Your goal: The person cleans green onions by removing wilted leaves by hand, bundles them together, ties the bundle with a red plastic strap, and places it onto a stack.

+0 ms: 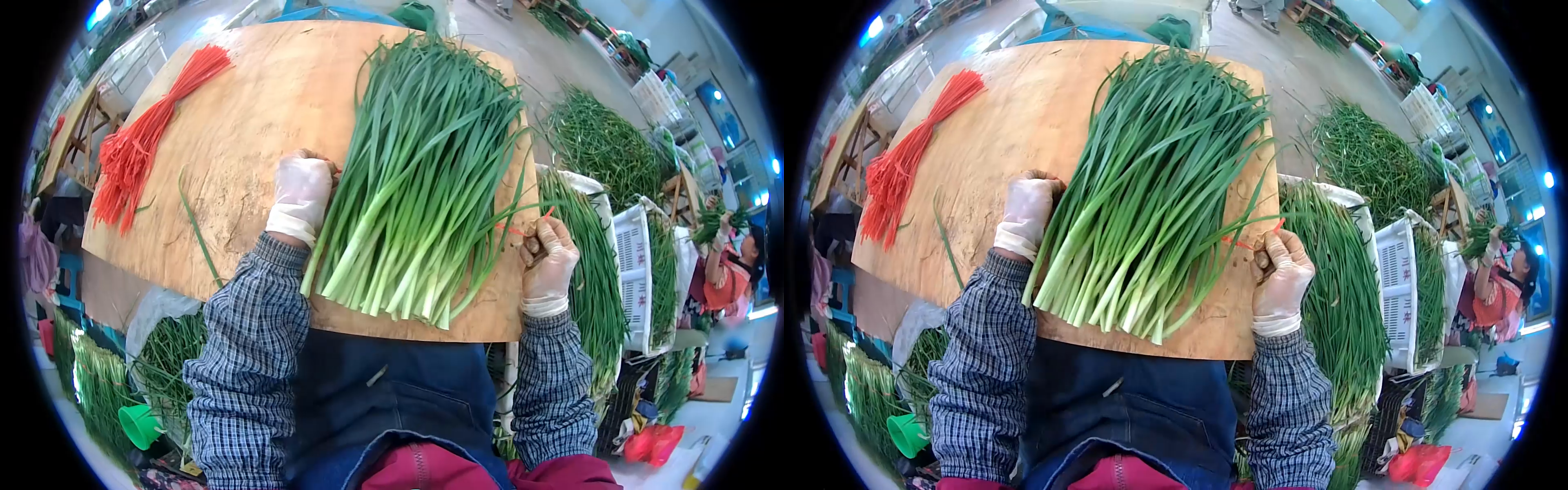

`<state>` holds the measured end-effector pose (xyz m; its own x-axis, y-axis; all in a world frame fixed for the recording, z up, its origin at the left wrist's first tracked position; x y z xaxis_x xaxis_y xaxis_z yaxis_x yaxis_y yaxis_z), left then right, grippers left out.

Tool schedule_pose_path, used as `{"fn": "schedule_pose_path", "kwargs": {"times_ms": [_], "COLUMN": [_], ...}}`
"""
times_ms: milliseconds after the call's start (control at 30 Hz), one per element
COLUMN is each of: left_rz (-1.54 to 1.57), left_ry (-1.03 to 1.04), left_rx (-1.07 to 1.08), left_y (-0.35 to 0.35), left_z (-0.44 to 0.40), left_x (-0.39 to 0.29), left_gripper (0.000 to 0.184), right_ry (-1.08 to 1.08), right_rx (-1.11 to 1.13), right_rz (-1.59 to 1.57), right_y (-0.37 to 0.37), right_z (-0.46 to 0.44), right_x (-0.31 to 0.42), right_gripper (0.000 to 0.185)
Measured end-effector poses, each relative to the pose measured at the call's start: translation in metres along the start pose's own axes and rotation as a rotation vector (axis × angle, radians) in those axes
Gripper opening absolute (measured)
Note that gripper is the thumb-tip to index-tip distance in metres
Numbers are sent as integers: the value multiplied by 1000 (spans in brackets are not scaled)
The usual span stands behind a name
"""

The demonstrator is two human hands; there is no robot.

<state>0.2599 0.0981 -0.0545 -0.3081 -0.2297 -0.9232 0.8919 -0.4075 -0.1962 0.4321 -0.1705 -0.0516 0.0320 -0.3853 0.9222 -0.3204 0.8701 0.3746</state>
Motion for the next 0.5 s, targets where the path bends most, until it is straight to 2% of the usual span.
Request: {"fn": "schedule_pose_path", "kwargs": {"times_ms": [133,267,300,433,500], "left_rz": [-287,-434,-467,-330,-346], "left_ry": [180,249,289,29,90], "left_rx": [-95,-178,-209,-95,-90], "left_y": [-4,-12,-14,-28,-24], "left_z": [-18,-42,-44,-30,-30], "left_x": [11,25,27,20,22], "left_gripper": [12,11,15,13,13], "right_ry": [72,60,49,60,68], "right_rx": [-11,54,103,187,188], "right_rz": [131,242,256,315,317], "right_y": [-10,1,4,4,2], "right_z": [8,14,16,24,27], "right_x": [-6,-4,-6,-7,-6], "right_gripper": [3,8,8,9,9]}}
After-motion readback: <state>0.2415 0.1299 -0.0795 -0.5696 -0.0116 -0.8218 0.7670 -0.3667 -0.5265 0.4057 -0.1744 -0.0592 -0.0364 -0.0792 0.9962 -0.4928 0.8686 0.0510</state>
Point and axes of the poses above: each hand's wrist, its own z-axis away from the middle knuckle, its own y-axis out of the palm, x = y × z, the point moved 2 cm from there along -z, towards the middle knuckle, and after that the axes turned 9 degrees about -y, right-handed, at the moved point
